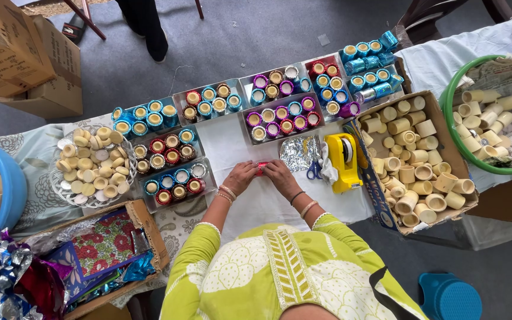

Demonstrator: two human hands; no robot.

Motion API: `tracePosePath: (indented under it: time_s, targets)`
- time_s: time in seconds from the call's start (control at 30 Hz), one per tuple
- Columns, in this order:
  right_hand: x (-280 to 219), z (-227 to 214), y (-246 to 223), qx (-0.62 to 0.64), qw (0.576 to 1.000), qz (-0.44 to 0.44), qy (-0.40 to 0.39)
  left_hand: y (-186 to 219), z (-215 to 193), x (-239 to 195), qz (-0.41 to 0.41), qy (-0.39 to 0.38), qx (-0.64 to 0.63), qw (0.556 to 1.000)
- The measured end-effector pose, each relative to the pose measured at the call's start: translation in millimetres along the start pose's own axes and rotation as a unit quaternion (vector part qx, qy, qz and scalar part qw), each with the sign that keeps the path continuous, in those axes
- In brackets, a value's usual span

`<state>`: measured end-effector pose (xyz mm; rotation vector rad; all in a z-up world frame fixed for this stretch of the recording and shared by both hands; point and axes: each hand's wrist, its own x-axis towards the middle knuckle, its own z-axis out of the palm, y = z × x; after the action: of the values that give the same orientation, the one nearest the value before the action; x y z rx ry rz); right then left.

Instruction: The person wraps small cylindrical candles in shiny red foil, folding the material around the body and tucking the edges to create a neat package. They place the finished items into a tray and then pick up a new candle from a box to repeat the process.

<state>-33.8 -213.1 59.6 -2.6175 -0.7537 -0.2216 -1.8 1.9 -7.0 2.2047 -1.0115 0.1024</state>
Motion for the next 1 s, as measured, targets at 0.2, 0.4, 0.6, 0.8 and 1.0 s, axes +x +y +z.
tracePosePath:
  time_s: [0.2, 0.4, 0.6, 0.8, 1.0]
  targets:
    - [-9, 3, 2, 0.036, 0.995, 0.081, 0.038, 12, -9, 5, 0.014, 0.011, 0.033, 0.999]
    - [-40, -41, 20, 0.081, 0.955, 0.251, 0.137, 13, -8, 5, 0.019, 0.0, 0.04, 0.999]
    - [-113, -88, 61, -0.073, 0.886, 0.388, 0.244, 14, 0, 0, 0.02, 0.018, 0.053, 0.998]
    - [-187, -92, 116, -0.053, 0.861, 0.457, 0.217, 12, 8, -2, 0.005, 0.03, 0.048, 0.998]
    - [-179, -93, 113, -0.025, 0.851, 0.499, 0.163, 12, 13, -4, -0.008, 0.026, 0.06, 0.998]
